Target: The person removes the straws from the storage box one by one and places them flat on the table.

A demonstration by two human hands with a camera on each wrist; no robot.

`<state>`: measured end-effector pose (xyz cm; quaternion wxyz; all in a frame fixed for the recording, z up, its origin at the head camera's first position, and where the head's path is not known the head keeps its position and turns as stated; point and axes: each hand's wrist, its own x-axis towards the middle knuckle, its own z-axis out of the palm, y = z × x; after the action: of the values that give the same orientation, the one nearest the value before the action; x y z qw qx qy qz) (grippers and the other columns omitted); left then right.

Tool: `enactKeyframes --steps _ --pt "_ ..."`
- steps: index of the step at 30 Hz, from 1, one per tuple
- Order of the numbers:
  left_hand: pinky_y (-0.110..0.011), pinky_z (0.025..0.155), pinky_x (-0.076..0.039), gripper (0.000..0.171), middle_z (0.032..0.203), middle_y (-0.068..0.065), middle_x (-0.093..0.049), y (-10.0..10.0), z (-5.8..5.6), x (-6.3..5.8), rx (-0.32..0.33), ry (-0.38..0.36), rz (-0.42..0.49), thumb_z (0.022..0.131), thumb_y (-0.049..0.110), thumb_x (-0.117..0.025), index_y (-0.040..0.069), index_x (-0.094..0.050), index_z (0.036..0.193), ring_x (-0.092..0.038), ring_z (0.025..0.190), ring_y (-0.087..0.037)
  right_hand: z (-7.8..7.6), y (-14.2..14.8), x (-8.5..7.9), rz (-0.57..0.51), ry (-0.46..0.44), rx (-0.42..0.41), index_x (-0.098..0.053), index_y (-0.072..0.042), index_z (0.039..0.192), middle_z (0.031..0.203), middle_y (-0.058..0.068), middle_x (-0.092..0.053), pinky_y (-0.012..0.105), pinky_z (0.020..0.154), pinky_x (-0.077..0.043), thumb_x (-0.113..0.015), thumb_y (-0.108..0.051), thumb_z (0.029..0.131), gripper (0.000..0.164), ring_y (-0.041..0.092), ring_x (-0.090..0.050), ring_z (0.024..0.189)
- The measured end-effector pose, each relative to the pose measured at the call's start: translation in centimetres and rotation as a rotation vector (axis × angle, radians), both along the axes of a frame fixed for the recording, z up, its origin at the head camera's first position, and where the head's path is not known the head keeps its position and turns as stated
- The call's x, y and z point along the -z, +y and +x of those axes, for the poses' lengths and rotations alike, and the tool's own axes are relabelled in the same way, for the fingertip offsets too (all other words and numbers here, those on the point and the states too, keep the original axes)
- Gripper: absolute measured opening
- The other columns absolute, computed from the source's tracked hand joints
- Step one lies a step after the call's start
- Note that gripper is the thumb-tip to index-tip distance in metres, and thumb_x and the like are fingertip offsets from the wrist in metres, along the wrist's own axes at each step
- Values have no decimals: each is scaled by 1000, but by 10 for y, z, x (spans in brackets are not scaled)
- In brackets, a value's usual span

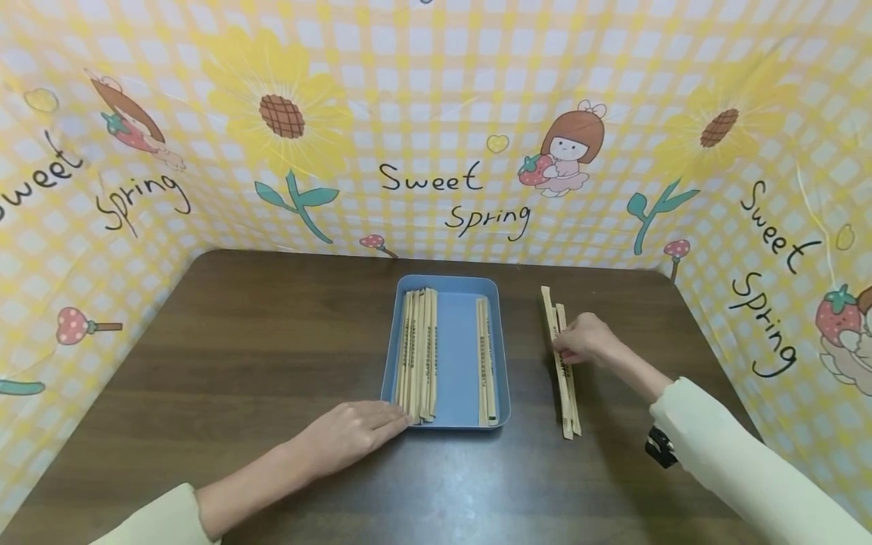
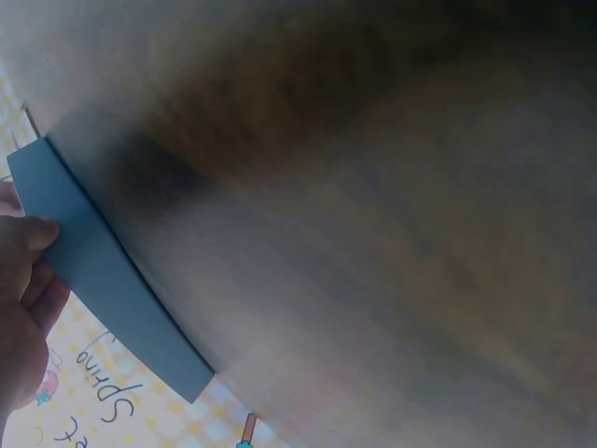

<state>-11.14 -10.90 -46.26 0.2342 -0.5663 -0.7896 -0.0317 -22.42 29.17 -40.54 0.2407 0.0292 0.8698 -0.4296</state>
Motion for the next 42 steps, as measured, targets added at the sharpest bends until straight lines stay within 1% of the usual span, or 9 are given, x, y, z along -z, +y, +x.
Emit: enactKeyframes --steps 8,12,17,24,32,37,42 --pt "-26 91 -55 31 108 -7 -73 0 -1 -1 6 0 9 85 1 -70 1 -72 116 -69 100 -16 5 18 5 10 -27 15 -60 24 108 95 19 -65 32 72 -62 -59 3 91 27 18 -65 74" --pt "-26 91 -55 31 108 -7 -73 0 -1 -1 9 -2 11 85 1 -70 1 -72 116 -69 101 -16 7 24 8 18 -31 17 -60 23 106 91 17 -65 32 71 -62 -59 3 91 26 17 -64 72" --pt "-26 91 -55 30 108 -7 -73 0 0 -1 9 2 14 85 1 -68 1 -72 115 -69 100 -16 7 26 9 13 -55 32 -59 23 107 84 13 -64 31 69 -62 -59 2 91 26 16 -63 71" --pt "-26 90 -55 30 108 -7 -73 0 0 -1 11 10 20 85 1 -69 1 -72 115 -69 100 -16 7 29 10 17 -77 38 -57 24 111 87 14 -62 31 70 -62 -59 3 92 29 18 -63 73" --pt "-26 90 -55 30 107 -6 -73 0 0 0 10 16 19 85 2 -68 1 -72 115 -68 100 -16 9 31 16 4 -104 62 -56 25 114 86 12 -62 29 69 -62 -59 4 90 32 17 -62 72" --pt "-26 90 -55 31 108 -6 -73 0 1 -1 7 6 17 84 1 -71 1 -72 115 -68 100 -16 10 31 20 -19 -112 84 -57 24 111 83 10 -63 28 67 -61 -59 5 89 30 14 -62 70" --pt "-26 90 -55 30 108 -7 -73 1 0 0 3 -1 15 85 1 -70 1 -72 115 -68 100 -16 9 31 20 -16 -105 74 -60 23 108 81 9 -64 28 66 -61 -60 5 90 26 13 -62 68"
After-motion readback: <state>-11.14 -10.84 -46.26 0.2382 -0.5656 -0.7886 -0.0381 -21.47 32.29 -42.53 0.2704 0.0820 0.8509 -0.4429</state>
